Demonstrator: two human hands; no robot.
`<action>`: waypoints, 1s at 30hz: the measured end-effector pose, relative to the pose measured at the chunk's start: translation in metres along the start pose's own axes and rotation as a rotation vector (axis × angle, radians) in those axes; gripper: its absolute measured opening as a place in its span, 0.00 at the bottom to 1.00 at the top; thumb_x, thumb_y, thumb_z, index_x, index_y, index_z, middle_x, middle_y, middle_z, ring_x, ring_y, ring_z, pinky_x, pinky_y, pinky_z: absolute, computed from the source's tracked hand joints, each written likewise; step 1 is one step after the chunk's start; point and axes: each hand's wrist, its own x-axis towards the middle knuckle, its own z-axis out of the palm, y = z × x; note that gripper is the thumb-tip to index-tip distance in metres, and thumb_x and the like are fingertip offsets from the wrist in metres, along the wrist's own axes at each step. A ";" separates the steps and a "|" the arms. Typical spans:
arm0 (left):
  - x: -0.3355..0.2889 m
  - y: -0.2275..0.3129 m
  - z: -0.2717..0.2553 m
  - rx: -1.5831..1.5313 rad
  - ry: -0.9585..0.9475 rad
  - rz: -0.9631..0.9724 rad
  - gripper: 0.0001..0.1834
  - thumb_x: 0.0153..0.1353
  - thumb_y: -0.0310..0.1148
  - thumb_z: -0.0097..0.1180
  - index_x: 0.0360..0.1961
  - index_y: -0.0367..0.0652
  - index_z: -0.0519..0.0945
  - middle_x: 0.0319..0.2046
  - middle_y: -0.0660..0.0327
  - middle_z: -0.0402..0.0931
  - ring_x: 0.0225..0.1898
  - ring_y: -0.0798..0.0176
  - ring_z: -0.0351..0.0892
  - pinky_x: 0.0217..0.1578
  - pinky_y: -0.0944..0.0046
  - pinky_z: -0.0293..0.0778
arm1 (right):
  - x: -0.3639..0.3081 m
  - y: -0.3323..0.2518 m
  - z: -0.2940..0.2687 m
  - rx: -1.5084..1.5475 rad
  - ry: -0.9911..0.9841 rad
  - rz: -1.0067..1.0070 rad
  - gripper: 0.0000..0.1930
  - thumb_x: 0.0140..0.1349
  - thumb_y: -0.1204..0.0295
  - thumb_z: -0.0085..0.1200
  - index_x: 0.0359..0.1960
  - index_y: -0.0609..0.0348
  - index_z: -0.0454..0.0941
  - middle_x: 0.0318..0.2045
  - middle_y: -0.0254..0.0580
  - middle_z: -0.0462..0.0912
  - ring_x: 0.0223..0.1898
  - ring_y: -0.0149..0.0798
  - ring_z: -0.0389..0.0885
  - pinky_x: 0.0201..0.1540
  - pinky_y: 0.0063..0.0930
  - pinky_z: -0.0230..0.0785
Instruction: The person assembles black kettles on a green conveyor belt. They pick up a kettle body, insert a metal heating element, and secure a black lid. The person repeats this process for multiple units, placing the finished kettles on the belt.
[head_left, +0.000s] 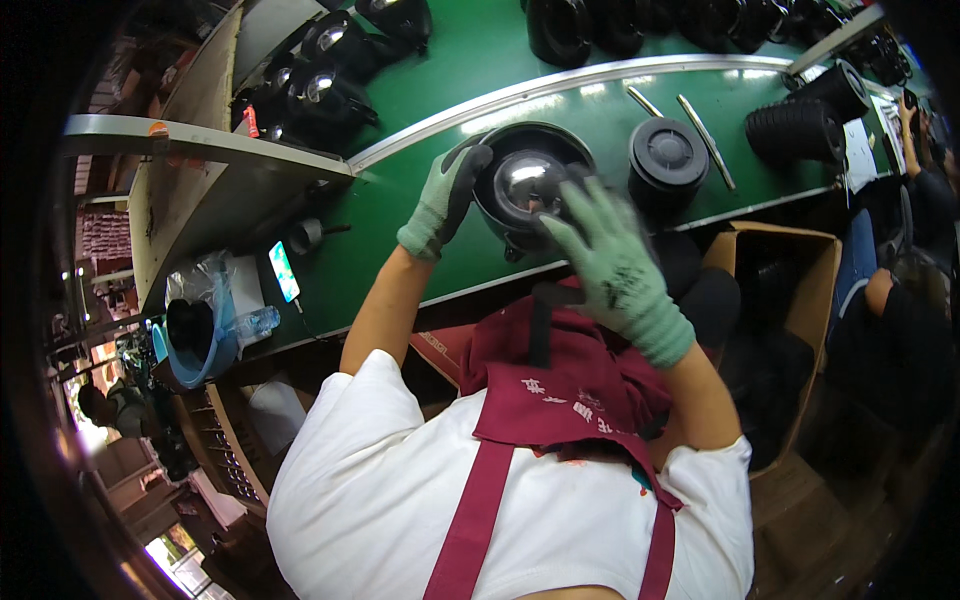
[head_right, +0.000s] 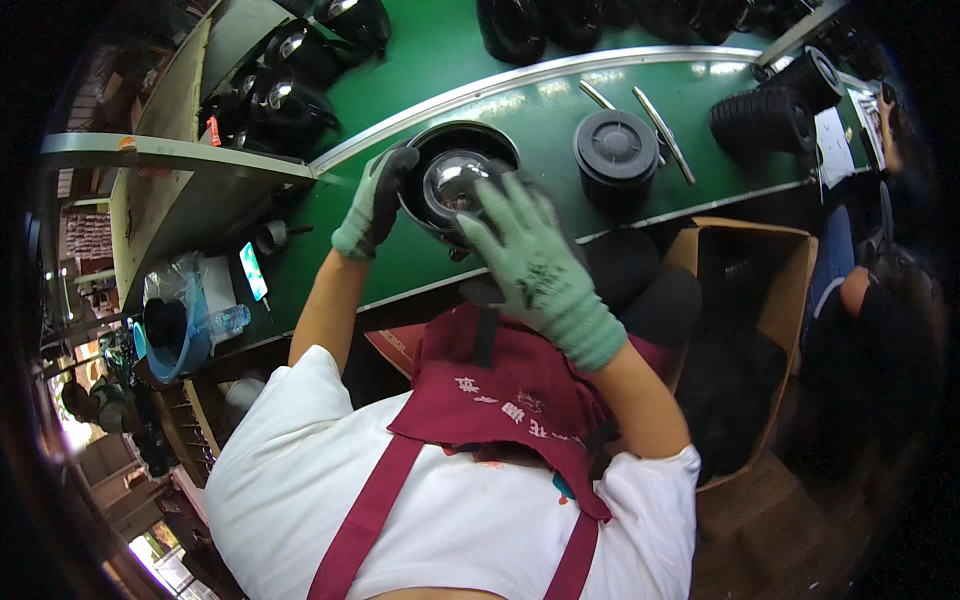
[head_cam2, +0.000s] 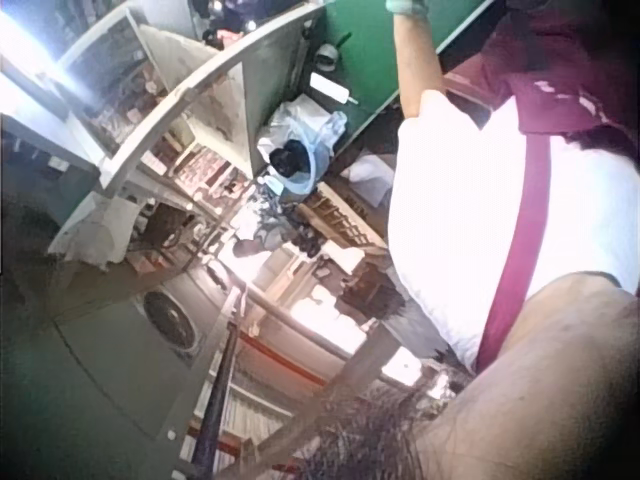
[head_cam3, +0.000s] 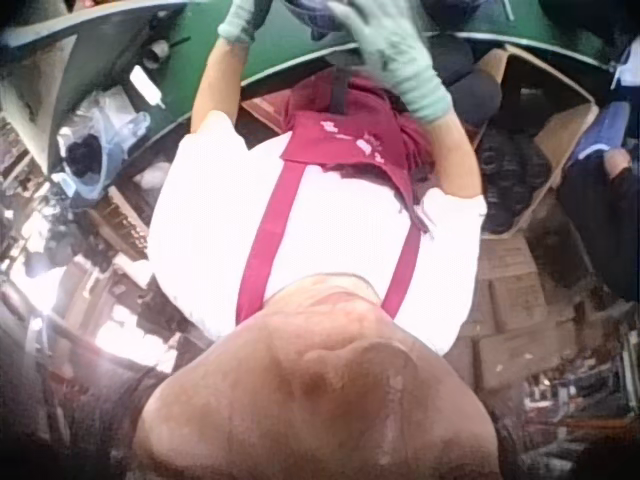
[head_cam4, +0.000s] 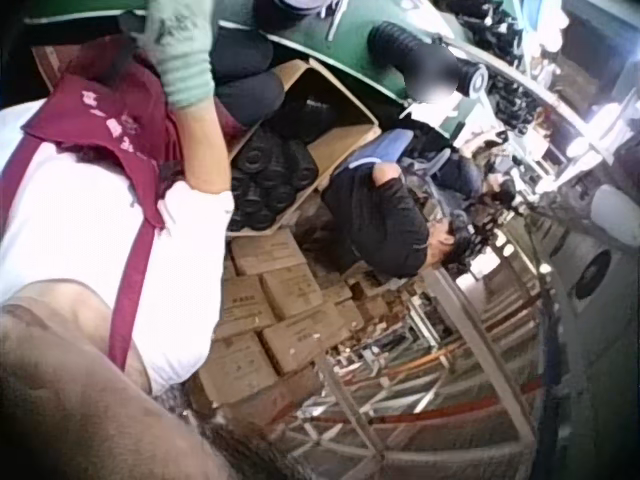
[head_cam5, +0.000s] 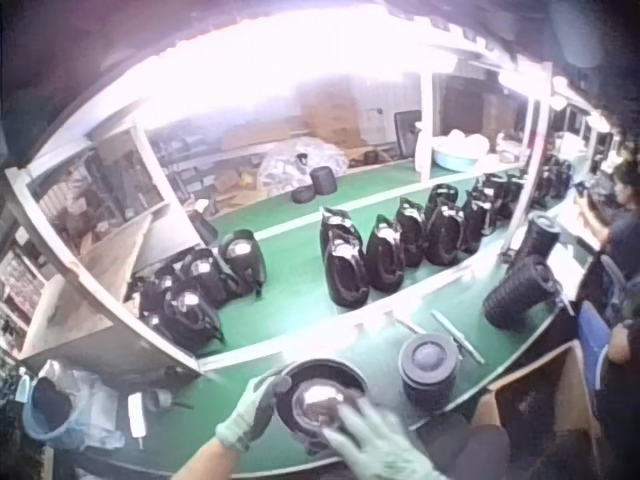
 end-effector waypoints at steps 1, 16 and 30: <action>-0.006 0.014 0.004 -0.048 -0.065 -0.057 0.26 0.71 0.43 0.53 0.61 0.33 0.79 0.52 0.51 0.82 0.54 0.63 0.77 0.59 0.65 0.70 | 0.001 0.001 0.007 -0.200 -0.064 -0.105 0.33 0.51 0.61 0.69 0.61 0.50 0.74 0.68 0.59 0.65 0.71 0.63 0.62 0.71 0.60 0.57; -0.084 0.047 0.043 -0.020 -0.574 -0.112 0.38 0.64 0.31 0.65 0.73 0.38 0.65 0.64 0.54 0.75 0.65 0.59 0.72 0.67 0.58 0.66 | -0.152 -0.002 -0.005 1.414 0.476 0.930 0.21 0.74 0.66 0.56 0.65 0.59 0.73 0.56 0.34 0.81 0.51 0.28 0.80 0.56 0.23 0.73; -0.075 -0.011 0.023 -0.059 -0.484 -0.104 0.26 0.59 0.29 0.64 0.60 0.36 0.79 0.53 0.56 0.83 0.52 0.63 0.81 0.58 0.62 0.76 | -0.171 0.017 -0.005 1.035 0.083 0.784 0.32 0.61 0.75 0.61 0.69 0.67 0.67 0.63 0.47 0.77 0.63 0.37 0.75 0.67 0.32 0.65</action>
